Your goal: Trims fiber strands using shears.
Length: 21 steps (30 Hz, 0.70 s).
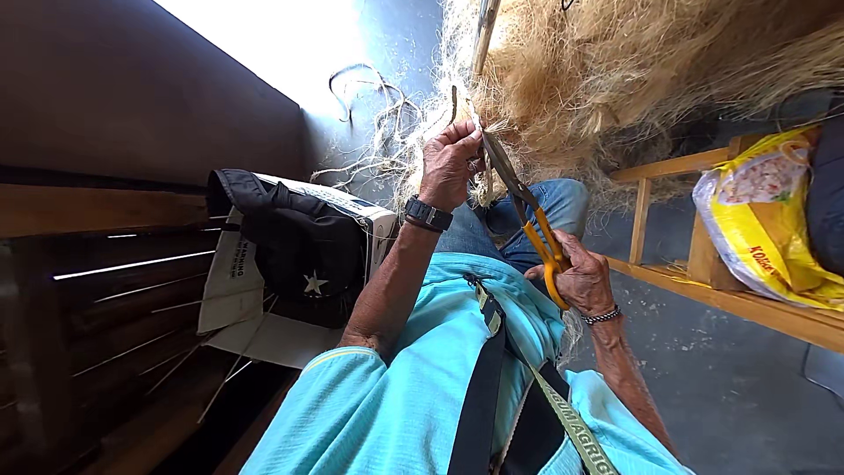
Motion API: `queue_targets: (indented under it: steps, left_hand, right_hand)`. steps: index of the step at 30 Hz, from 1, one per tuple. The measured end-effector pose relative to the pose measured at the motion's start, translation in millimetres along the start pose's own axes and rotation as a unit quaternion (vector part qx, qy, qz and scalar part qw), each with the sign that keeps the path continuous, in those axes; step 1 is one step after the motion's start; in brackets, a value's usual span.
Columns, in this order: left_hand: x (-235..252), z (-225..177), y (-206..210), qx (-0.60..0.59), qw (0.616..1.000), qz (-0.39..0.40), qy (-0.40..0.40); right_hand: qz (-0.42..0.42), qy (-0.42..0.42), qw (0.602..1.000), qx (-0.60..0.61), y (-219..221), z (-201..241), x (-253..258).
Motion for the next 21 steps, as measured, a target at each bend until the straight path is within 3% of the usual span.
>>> queue_targets:
  steps: [6,12,17,21]
  left_hand:
    - [-0.5,3.8,-2.2,-0.012,1.0,0.003,-0.005]
    - [-1.6,3.5,-2.0,-0.041,0.999,0.028,0.015]
    - [-2.4,0.9,2.1,-0.048,0.998,0.043,0.023]
    - [-6.7,3.0,6.7,-0.053,0.996,0.065,0.02]
  right_hand:
    - [0.003,-0.004,0.998,0.068,9.9,-3.8,0.8]
    - [0.041,0.05,0.987,0.145,22.2,-10.3,-2.9]
    - [0.019,0.079,0.984,0.161,19.8,-13.7,0.0]
    - [-0.011,0.047,0.985,0.164,14.4,-2.8,18.2]
Point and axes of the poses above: each hand's wrist, its own x-axis towards the middle knuckle, its own y-axis out of the palm, z = x × y, the point moved 3 cm from there along x, towards the middle knuckle, and after that the axes turned 5 degrees about y, right-handed, at the moved point
